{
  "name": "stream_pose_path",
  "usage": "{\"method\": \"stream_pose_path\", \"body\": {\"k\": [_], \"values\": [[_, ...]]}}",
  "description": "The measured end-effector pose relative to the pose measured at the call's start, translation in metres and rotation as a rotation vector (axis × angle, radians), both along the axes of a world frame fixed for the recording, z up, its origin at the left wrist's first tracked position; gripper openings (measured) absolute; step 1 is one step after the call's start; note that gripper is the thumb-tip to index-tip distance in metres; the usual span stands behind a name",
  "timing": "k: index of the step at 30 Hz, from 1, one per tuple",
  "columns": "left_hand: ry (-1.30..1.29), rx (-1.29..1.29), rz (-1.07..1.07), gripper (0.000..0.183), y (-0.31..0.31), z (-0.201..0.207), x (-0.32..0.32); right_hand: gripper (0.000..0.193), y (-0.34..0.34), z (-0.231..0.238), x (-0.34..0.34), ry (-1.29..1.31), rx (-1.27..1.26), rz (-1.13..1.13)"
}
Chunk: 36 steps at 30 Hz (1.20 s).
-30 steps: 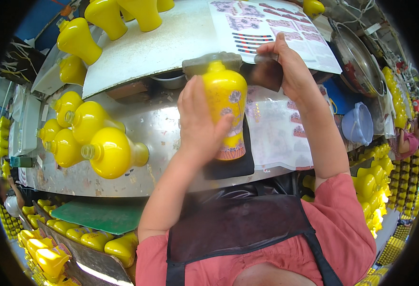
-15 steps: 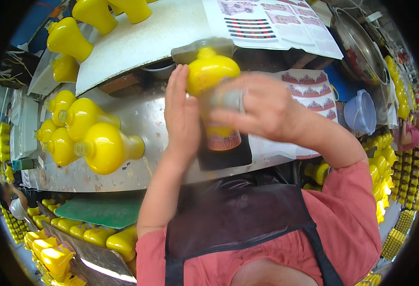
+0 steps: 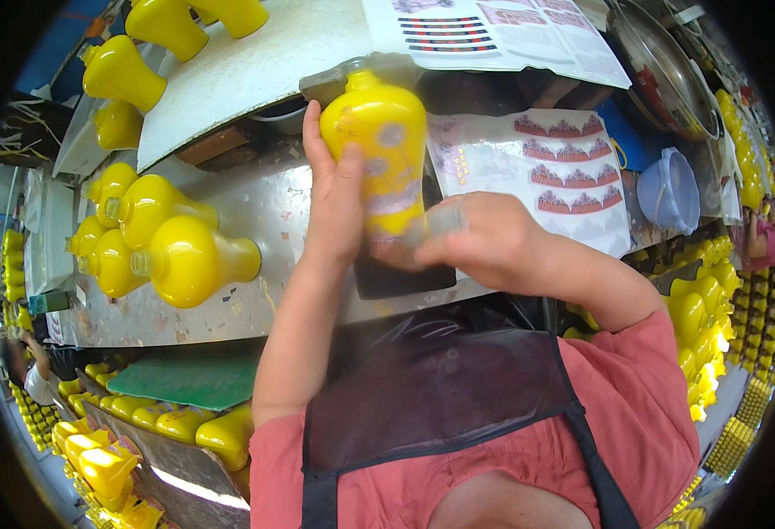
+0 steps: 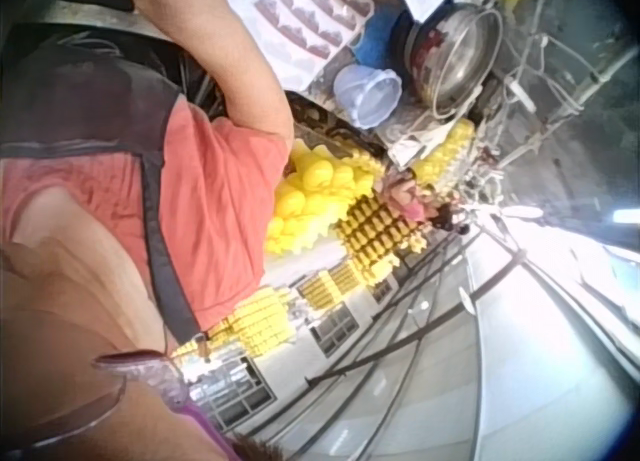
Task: The person applies a label to a yellow plastic bottle, smooths it with a cloth, and then screws on a cap. The labeled bottle is placed on a nearby surface among other similar bottles.
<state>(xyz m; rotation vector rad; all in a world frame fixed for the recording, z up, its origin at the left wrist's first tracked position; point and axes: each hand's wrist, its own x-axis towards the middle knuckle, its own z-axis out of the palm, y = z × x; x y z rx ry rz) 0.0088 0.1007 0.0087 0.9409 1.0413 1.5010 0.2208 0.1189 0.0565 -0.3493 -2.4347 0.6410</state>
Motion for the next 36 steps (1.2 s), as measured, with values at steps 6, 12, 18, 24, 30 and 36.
{"method": "stream_pose_path", "body": {"k": [6, 12, 18, 24, 30, 36], "values": [[0.767, 0.195, 0.181, 0.069, -0.005, -0.005, -0.003, 0.045, 0.018, -0.001, -0.001, 0.162, -0.983, -0.463], [0.840, 0.262, 0.170, 0.070, -0.010, -0.006, 0.005, 0.083, 0.013, -0.038, -0.029, 0.038, -0.651, -0.531], [0.834, 0.275, 0.187, 0.069, -0.008, -0.009, 0.005, 0.090, 0.026, -0.068, -0.020, 0.182, -0.698, -0.365], [0.861, 0.283, 0.204, 0.068, -0.008, -0.010, 0.006, 0.091, 0.017, -0.051, -0.026, -0.014, -0.703, -0.474], [0.879, 0.282, 0.213, 0.069, -0.008, -0.010, 0.005, 0.088, 0.017, -0.055, -0.031, 0.103, -0.703, -0.432], [0.871, 0.221, 0.206, 0.090, -0.009, -0.008, 0.008, 0.086, 0.026, -0.057, -0.017, 0.168, -0.823, -0.310]]}}
